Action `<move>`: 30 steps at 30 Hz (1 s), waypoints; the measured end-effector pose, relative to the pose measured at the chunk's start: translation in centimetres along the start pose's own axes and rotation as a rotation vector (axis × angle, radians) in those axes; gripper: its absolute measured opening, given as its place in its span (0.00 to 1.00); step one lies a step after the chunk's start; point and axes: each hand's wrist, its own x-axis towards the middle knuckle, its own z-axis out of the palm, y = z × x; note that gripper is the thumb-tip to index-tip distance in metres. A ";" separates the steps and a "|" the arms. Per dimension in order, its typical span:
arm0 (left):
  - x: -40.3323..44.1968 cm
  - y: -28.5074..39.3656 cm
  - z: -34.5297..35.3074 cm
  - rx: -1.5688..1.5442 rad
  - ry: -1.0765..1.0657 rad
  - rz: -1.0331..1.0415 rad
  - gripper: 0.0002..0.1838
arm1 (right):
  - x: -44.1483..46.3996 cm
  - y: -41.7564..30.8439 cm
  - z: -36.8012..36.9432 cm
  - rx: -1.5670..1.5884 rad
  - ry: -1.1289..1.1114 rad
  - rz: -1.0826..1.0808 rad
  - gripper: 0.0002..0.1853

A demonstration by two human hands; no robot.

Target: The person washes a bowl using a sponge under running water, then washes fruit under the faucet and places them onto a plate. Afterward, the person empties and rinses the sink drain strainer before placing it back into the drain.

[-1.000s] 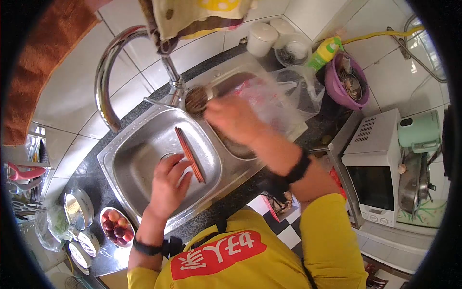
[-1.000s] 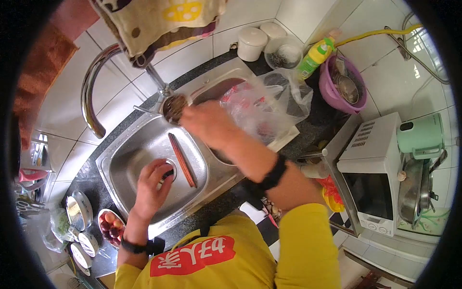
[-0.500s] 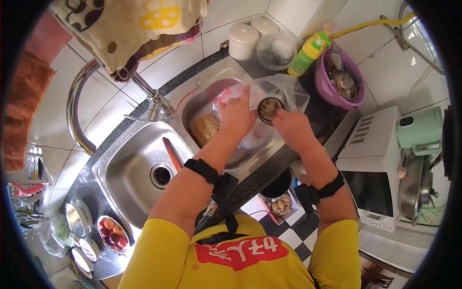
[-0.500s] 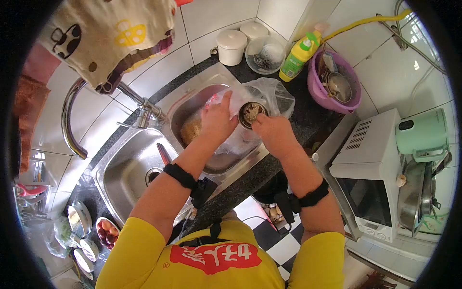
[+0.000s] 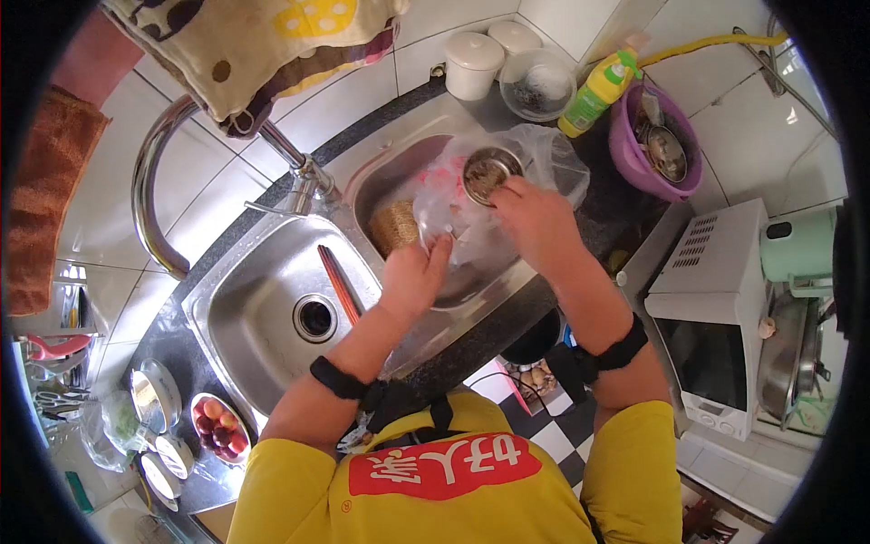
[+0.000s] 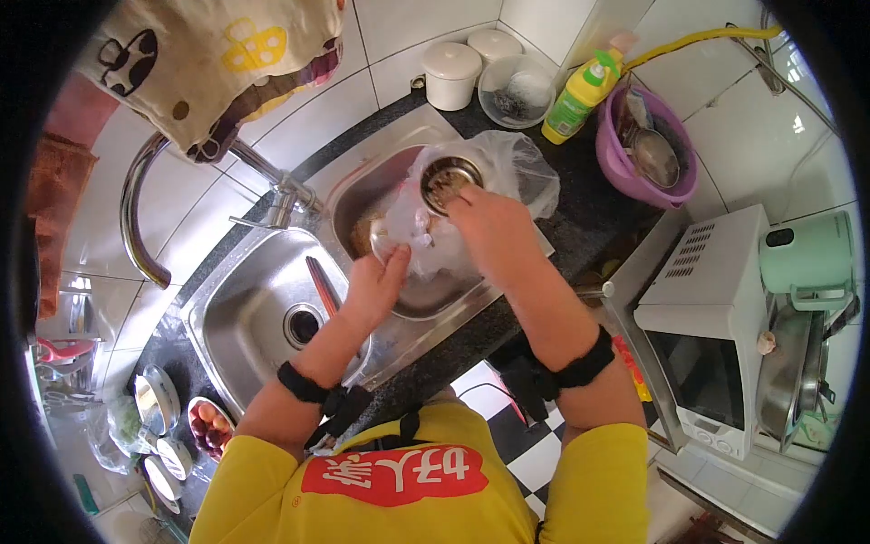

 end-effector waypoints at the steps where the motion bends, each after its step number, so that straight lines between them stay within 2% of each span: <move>1: -1.0 0.1 0.0 -0.135 -0.036 0.050 0.25 | 0.6 -0.4 0.0 0.042 0.040 -0.012 0.04; 2: -1.9 0.1 0.1 -0.271 -0.073 0.099 0.23 | 1.0 -0.5 0.5 0.046 0.036 -0.014 0.04; 3: -2.6 0.2 0.0 -0.270 -0.072 0.097 0.23 | 1.2 -0.5 1.2 0.023 -0.024 -0.038 0.05; 5: -3.7 0.2 -0.2 -0.437 -0.007 0.183 0.20 | 0.7 -0.4 2.6 0.002 -0.085 -0.060 0.06; 7: -4.3 -0.3 -0.7 -0.422 -0.031 0.231 0.18 | -0.7 0.1 4.0 -0.119 -0.446 -0.115 0.10; 8: -4.5 -0.5 -1.0 -0.408 -0.057 0.275 0.16 | -1.3 0.8 4.6 -0.119 -0.450 -0.116 0.10; 9: -4.7 -0.5 -1.4 -0.413 -0.057 0.270 0.16 | -2.1 1.8 5.1 0.168 -0.453 -0.094 0.10; 10: -4.9 -0.1 -2.0 -0.306 -0.090 0.350 0.15 | -2.7 2.4 5.3 0.454 -0.449 -0.068 0.10; 11: -5.2 0.1 -2.2 -0.199 -0.125 0.428 0.14 | -2.9 3.0 5.6 0.453 -0.457 -0.064 0.10; 13: -5.6 0.4 -2.0 -0.152 -0.125 0.485 0.13 | -3.0 4.1 5.8 1.314 -0.425 0.885 0.08; 14: -5.8 0.4 -1.8 -0.098 -0.124 0.544 0.11 | -3.8 4.8 7.2 1.312 -0.427 0.890 0.08; 15: -5.8 0.3 -1.6 -0.099 -0.128 0.544 0.11 | -4.8 5.7 9.5 1.345 -0.410 1.086 0.08; 17: -5.7 0.0 -1.2 0.125 -0.221 0.598 0.09 | -5.6 6.4 10.5 1.371 -0.379 1.290 0.08; 21: -6.2 0.5 -1.1 0.152 -0.268 0.624 0.09 | -5.3 5.5 10.2 1.233 -0.429 1.113 0.08; 23: -5.9 0.0 -0.8 0.141 -0.227 0.610 0.10 | -5.4 5.1 9.8 1.162 -0.453 1.022 0.09; 24: -6.0 0.3 -0.9 0.138 -0.232 0.618 0.10 | -5.7 5.3 9.3 1.159 -0.444 1.028 0.09; 25: -5.9 0.8 -1.1 0.162 -0.241 0.619 0.11 | -5.6 5.6 8.8 1.120 -0.492 0.925 0.11; 27: -6.2 0.3 -0.9 0.184 -0.248 0.600 0.13 | -5.2 5.9 8.0 1.406 -0.591 1.083 0.15; 28: -6.1 -0.6 -0.4 0.190 -0.183 0.616 0.15 | -5.5 5.5 8.6 1.407 -0.603 1.081 0.15; 30: -6.2 -0.8 -0.5 0.197 -0.109 0.642 0.17 | -6.0 5.0 9.6 1.085 -0.413 1.039 0.15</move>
